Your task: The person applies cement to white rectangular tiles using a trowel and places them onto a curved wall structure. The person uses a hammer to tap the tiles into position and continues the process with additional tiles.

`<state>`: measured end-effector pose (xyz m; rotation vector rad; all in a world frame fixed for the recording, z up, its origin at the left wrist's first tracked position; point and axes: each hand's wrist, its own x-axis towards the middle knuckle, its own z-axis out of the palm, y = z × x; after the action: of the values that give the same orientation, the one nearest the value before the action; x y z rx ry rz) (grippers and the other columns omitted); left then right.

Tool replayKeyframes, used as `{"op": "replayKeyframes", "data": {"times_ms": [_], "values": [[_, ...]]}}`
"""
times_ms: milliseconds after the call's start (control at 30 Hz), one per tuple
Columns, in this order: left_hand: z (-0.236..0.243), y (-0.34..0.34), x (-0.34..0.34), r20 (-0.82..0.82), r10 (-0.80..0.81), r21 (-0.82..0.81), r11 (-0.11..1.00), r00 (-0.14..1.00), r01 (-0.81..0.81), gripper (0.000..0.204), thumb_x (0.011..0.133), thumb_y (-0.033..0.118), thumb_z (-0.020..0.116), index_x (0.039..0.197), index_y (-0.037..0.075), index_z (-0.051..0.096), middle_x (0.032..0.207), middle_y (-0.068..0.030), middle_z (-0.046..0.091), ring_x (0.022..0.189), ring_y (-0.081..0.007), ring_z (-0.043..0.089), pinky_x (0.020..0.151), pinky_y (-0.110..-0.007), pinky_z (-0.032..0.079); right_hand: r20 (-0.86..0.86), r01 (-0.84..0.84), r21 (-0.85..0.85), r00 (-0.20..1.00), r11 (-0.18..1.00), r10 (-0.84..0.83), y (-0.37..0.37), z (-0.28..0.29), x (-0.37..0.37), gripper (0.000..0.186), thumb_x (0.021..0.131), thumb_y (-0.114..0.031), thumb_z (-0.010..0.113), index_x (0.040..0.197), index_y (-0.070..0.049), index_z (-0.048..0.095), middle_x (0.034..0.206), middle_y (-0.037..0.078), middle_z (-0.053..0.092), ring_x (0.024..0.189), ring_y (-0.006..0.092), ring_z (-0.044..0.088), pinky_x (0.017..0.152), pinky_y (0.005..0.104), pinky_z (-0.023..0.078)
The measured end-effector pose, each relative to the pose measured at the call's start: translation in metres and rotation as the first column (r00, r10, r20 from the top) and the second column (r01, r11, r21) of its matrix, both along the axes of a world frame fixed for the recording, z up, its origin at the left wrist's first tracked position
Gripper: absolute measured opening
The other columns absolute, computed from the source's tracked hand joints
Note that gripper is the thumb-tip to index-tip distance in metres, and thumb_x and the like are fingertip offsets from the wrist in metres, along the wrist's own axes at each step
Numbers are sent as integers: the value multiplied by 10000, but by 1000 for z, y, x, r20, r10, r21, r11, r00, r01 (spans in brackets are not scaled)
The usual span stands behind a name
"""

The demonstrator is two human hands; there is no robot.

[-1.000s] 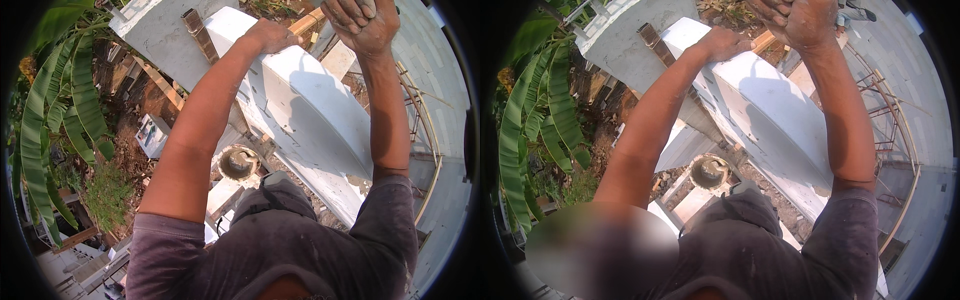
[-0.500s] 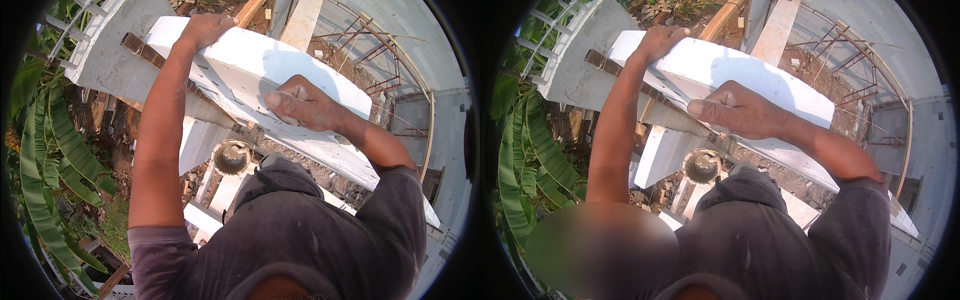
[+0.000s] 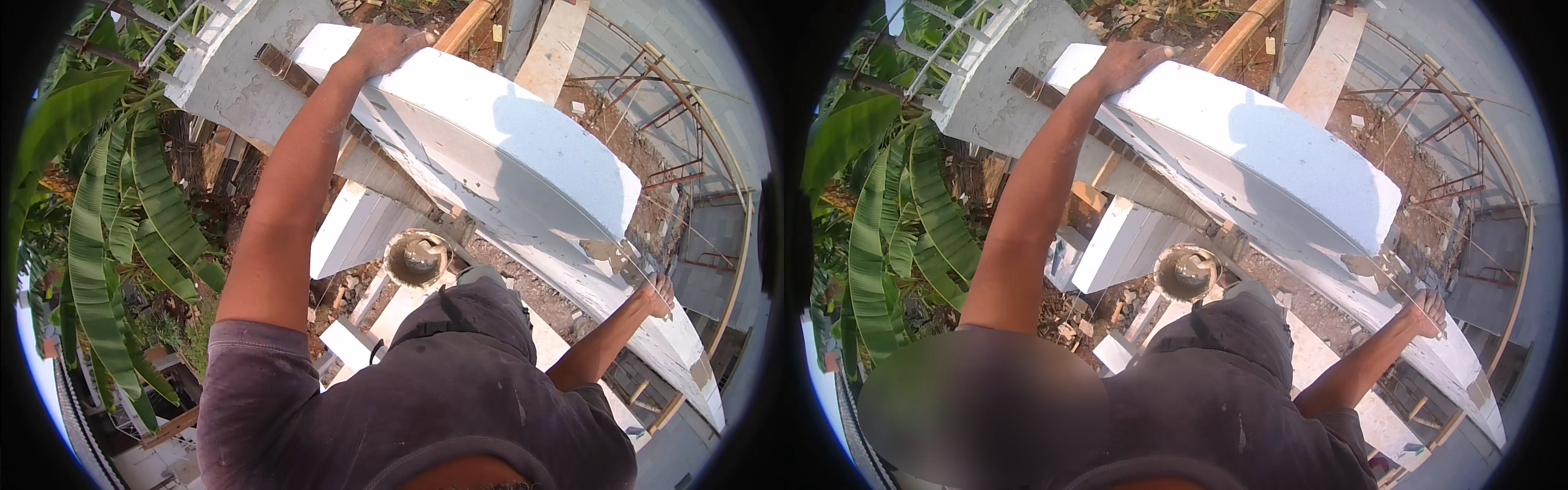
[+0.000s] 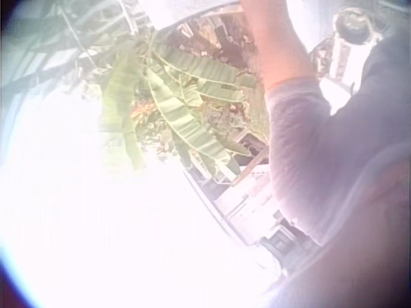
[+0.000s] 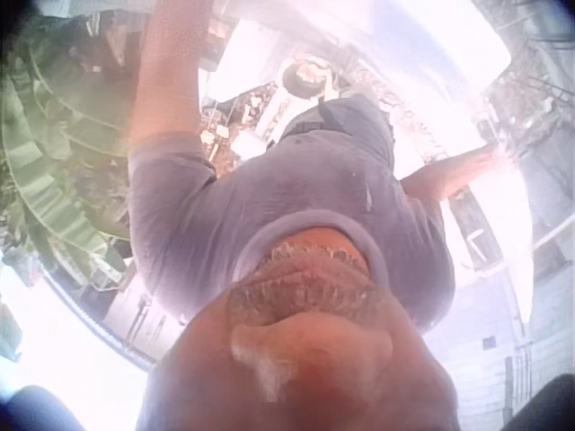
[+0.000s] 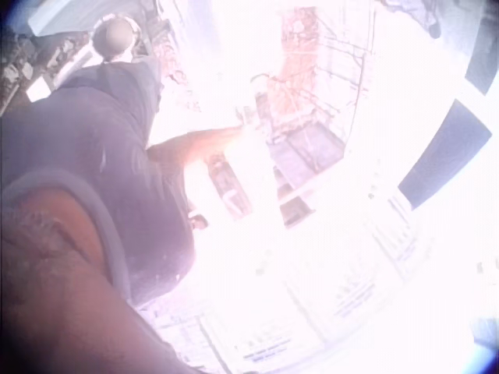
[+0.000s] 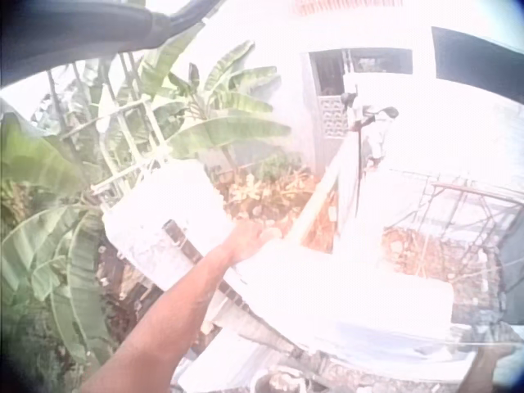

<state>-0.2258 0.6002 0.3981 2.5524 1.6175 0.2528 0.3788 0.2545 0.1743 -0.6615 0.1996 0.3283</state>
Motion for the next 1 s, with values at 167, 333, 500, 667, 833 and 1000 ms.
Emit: {"op": "replayKeyframes", "data": {"times_ms": [167,333,500,667,833,1000], "values": [[2,-6,-7,32,15,-50,999,999,-13,734,949,701,384,1176,88,716,982,-227,709,973,-381,672,903,-469,495,-235,-262,-227,949,938,208,129,77,-188,487,1023,-451,404,615,-187,429,486,-33,373,423,88,399,487,265,413],[4,-11,-21,8,46,-118,992,999,-45,746,942,711,384,1172,85,718,994,-228,706,995,-386,664,905,-453,491,227,-602,310,799,736,557,58,42,-62,487,945,-384,486,512,-211,345,449,-36,325,373,100,311,405,258,296],[-2,-1,-3,33,0,-11,1000,999,0,730,948,697,384,1205,90,698,1095,-221,696,1066,-400,639,978,-450,458,-193,-118,-24,975,993,111,64,-30,-10,519,1008,-496,312,942,-48,565,947,128,597,921,280,575,961,455,365],[2,-3,-8,219,89,-254,967,972,-31,739,954,620,502,1271,-36,628,1177,-247,675,1087,-305,649,976,-377,466,44,-666,327,719,670,694,109,68,-170,524,1047,-468,406,610,-179,404,503,-55,328,411,92,349,388,215,310],[-1,-12,-33,463,-187,183,977,867,113,530,1005,499,512,1329,91,612,1415,-187,528,1334,-312,475,1111,-405,360,21,-974,56,222,220,975,13,75,-165,487,1026,-483,481,689,-131,506,555,-28,437,476,93,424,424,233,337],[-36,-162,-64,685,74,387,806,725,-448,606,1020,520,466,1407,55,504,1435,-231,429,1369,-365,397,1120,-478,336,-695,-217,-563,-399,-798,599,-73,-29,-183,392,938,-456,619,1007,-78,699,835,47,661,729,160,618,572,288,491]]}}
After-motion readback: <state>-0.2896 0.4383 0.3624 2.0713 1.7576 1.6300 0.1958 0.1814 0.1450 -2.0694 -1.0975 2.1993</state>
